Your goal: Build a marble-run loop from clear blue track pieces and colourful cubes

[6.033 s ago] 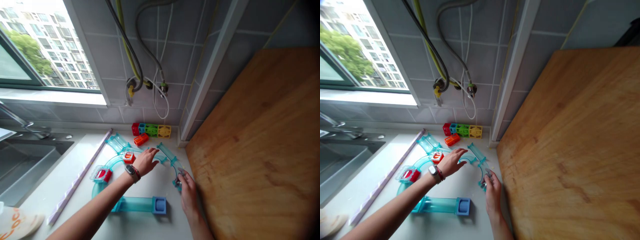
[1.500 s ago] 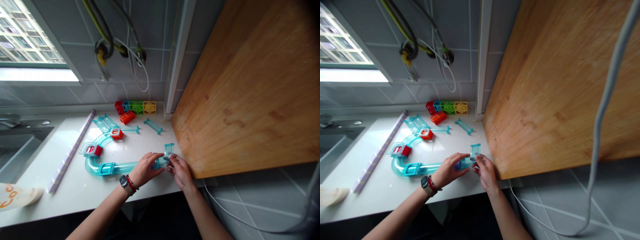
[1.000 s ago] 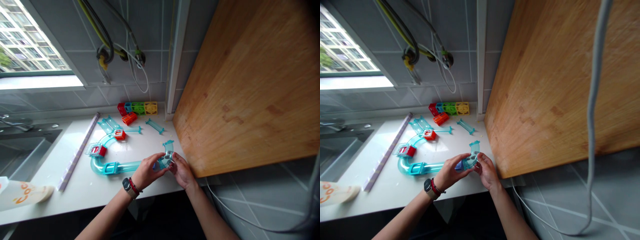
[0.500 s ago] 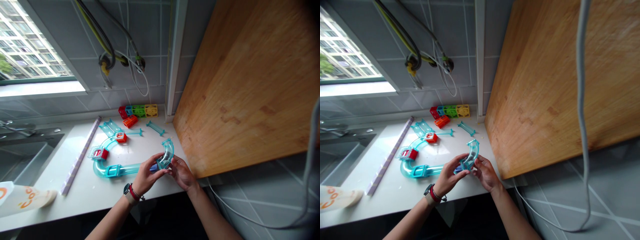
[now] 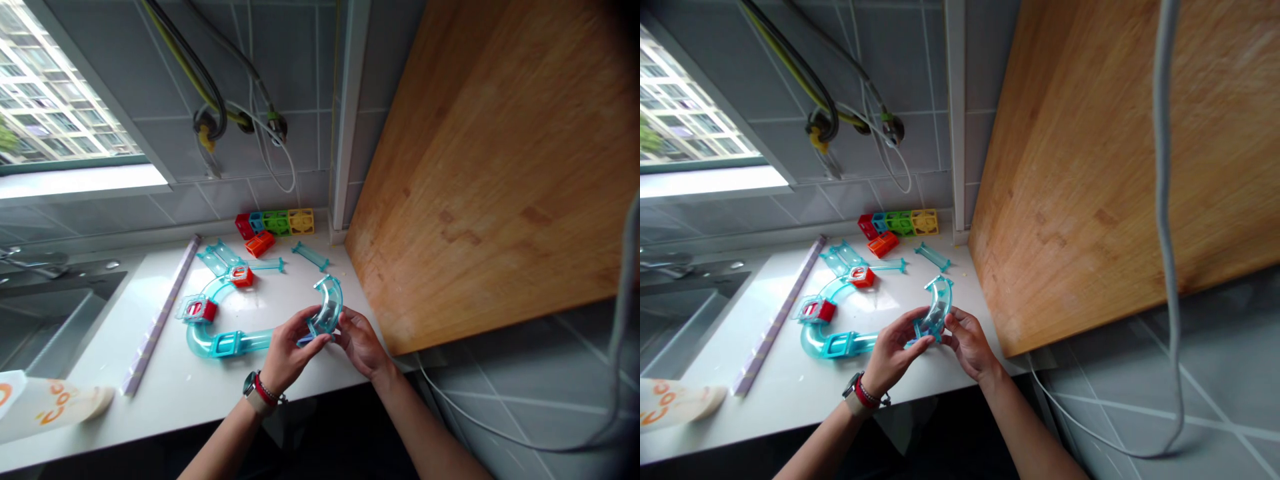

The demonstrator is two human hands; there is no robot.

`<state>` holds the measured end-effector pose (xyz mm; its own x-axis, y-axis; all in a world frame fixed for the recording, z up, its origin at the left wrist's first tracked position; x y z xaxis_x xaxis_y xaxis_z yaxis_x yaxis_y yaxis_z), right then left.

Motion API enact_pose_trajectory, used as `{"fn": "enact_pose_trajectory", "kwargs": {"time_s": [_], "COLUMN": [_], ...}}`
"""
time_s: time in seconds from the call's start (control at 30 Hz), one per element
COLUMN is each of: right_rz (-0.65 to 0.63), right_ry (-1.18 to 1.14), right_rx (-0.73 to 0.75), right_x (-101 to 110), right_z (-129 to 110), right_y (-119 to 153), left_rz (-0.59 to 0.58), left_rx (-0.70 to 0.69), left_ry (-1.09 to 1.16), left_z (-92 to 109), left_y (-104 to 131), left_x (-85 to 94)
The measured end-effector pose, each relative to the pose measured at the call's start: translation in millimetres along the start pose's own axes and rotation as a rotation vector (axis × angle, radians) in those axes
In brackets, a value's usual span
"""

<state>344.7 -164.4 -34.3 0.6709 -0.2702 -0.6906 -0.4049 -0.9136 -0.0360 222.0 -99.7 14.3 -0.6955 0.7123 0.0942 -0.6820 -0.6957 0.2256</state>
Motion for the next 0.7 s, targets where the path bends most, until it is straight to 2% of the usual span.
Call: {"fn": "enact_pose_trajectory", "kwargs": {"time_s": [0.33,0.7], "right_rz": [-0.021,-0.073], "right_ry": [0.042,0.078], "right_rx": [-0.028,-0.032], "right_x": [1.5,-0.2], "right_z": [0.6,-0.1], "right_y": [2.7,5.9], "left_rz": [0.049,0.124], "left_rx": [-0.01,-0.069], "left_ry": [0.046,-0.209], "left_z": [-8.2,1.2], "left_y": [-0.4,5.8], "left_x": [-1.9,3.0]}}
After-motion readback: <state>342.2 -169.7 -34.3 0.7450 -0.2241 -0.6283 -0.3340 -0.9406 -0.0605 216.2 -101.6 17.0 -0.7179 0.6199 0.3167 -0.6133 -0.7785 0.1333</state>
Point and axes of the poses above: each hand's wrist, its own y-axis away from the middle knuckle, its own x-axis out of the back of the hand, z = x × y, the point moved 7 cm from there along -y, towards the middle knuckle, and after that the axes turned 14 degrees about x, right-handed, at the moved point
